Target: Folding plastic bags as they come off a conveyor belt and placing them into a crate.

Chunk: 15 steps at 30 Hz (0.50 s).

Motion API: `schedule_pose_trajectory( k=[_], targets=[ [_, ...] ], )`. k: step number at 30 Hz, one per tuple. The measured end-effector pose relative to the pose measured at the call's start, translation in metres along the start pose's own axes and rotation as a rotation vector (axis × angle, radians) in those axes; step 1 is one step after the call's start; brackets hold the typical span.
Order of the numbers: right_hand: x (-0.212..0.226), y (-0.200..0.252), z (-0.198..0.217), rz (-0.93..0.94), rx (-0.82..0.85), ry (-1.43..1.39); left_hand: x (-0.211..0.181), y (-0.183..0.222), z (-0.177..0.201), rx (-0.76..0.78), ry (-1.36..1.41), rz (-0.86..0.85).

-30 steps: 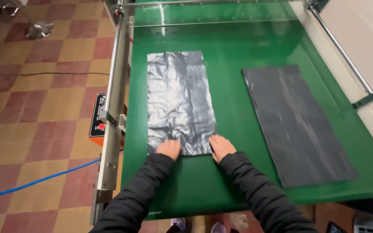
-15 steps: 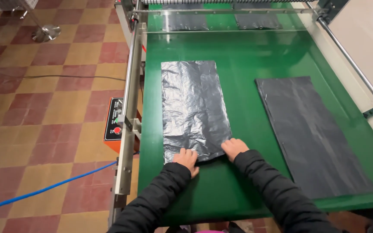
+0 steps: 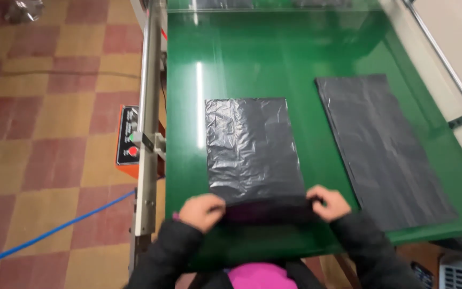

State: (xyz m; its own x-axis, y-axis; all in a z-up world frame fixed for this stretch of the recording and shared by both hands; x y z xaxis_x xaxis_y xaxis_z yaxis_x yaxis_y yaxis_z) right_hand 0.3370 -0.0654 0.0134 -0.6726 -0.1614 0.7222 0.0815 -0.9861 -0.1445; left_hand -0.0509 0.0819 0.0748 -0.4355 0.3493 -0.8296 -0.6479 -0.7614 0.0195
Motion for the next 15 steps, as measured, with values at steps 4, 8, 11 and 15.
schedule_pose_trajectory(
  k=[4, 8, 11, 15],
  targets=[
    [-0.064, -0.094, 0.024, -0.024, -0.029, -0.085, 0.054, -0.104, -0.002, -0.118, 0.193, -0.019],
    [-0.131, -0.202, 0.033, -0.002, -0.128, -0.26, 0.114, -0.223, 0.006, -0.237, 0.085, 0.219],
    [-0.163, -0.249, 0.023, -0.136, -0.143, -0.159, 0.156, -0.273, -0.004, -0.297, -0.063, 0.303],
    [-0.125, -0.265, 0.023, -0.198, -0.105, 0.098, 0.205, -0.289, -0.024, -0.336, -0.151, 0.45]
  ],
)
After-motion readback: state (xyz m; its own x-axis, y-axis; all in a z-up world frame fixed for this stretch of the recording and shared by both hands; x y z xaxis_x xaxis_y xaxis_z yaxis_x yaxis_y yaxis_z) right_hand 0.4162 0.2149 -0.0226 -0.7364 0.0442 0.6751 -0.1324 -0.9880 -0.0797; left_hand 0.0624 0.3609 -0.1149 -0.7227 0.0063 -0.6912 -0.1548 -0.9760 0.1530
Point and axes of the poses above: each hand's wrist, its own y-axis away from the middle knuckle, its own z-axis out of the back of the hand, x = y × z, the point moved 8 cm from there along -y, towards the middle knuckle, and after that the axes turned 11 degrees about z, right-handed, at the moved point
